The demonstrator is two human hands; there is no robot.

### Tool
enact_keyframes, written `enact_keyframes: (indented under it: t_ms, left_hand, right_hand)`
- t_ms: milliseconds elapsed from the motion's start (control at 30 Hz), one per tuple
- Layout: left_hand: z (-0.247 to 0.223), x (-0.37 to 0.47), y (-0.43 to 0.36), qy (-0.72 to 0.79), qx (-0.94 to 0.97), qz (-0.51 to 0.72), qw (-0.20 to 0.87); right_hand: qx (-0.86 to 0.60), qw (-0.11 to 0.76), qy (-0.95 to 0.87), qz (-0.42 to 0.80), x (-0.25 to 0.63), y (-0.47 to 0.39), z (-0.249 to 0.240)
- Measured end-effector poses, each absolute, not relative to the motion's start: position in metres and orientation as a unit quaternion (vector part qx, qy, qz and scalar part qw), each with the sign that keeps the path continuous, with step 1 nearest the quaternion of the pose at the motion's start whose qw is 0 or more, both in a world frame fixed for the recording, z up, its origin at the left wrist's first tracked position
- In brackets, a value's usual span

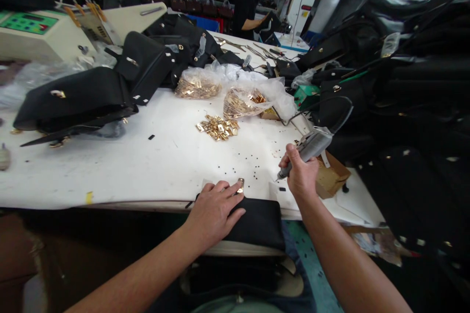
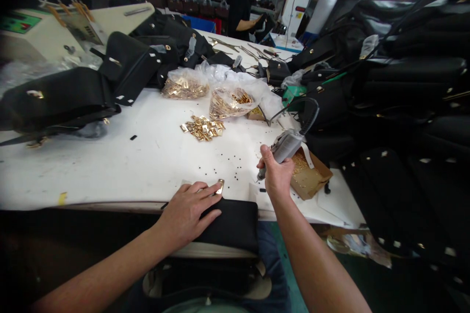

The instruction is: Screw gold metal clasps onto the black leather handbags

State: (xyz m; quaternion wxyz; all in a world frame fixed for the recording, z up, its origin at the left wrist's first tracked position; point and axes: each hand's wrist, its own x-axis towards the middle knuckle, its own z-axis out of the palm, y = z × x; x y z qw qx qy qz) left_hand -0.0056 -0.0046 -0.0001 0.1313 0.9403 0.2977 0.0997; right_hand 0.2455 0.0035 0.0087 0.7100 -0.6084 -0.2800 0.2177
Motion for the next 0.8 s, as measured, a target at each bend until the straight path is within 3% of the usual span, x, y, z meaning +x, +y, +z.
enact_keyframes:
  t_ms: [367, 600, 800]
  left_hand:
    - [0.005, -0.003, -0.006, 0.304, 0.939, 0.084, 0.134]
    - [0.009, -0.003, -0.007, 0.314, 0.937, 0.077, 0.13]
    - [0.01, -0.004, -0.006, 0.315, 0.936, 0.074, 0.139]
  right_hand:
    - [-0.531, 0.731, -0.299, 0.309, 0.212, -0.006, 0.038]
    - [-0.488, 0.688, -0.32, 0.432, 0.162, -0.012, 0.044]
    - [-0.495, 0.673, -0.317, 0.45, 0.15, -0.011, 0.041]
